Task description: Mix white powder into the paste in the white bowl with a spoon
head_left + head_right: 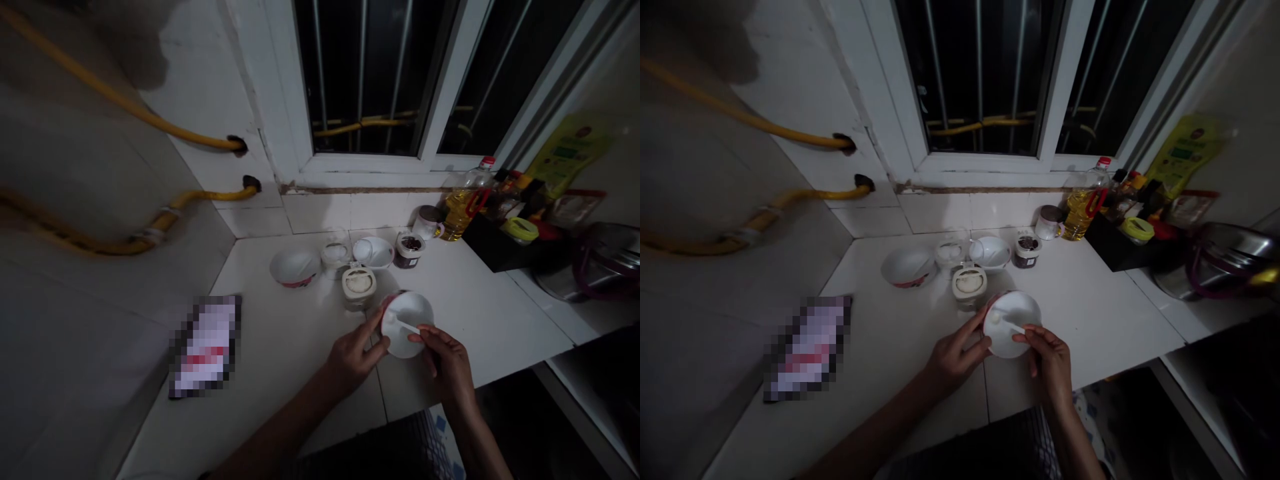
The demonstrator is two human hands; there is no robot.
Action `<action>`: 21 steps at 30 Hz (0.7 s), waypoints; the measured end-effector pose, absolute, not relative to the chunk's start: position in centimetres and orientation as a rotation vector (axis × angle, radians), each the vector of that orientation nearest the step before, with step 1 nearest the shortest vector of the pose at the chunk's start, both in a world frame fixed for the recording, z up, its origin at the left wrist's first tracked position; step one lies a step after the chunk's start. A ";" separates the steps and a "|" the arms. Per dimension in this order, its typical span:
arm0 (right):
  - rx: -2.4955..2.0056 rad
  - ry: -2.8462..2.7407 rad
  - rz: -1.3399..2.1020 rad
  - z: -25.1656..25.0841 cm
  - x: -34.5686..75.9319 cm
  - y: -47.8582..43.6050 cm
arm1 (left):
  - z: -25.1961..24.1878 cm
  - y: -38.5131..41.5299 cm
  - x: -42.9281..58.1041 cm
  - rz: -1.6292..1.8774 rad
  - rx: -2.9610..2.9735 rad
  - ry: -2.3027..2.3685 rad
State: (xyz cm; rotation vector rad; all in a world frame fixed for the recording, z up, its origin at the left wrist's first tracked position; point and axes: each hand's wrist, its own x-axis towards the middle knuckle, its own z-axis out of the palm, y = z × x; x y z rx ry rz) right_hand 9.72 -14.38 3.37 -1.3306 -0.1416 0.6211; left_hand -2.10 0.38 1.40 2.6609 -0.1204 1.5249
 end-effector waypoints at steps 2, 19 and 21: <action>-1.326 -0.150 0.611 3.7 9.7 -14.5 | 1.1 0.5 -2.1 1.442 2.610 -0.080; -1.345 -0.229 0.459 7.9 11.9 -13.1 | 0.9 0.4 -1.9 1.130 2.338 0.061; -1.340 -0.275 0.441 8.8 12.3 -12.0 | 0.7 0.4 -1.9 1.154 2.318 0.066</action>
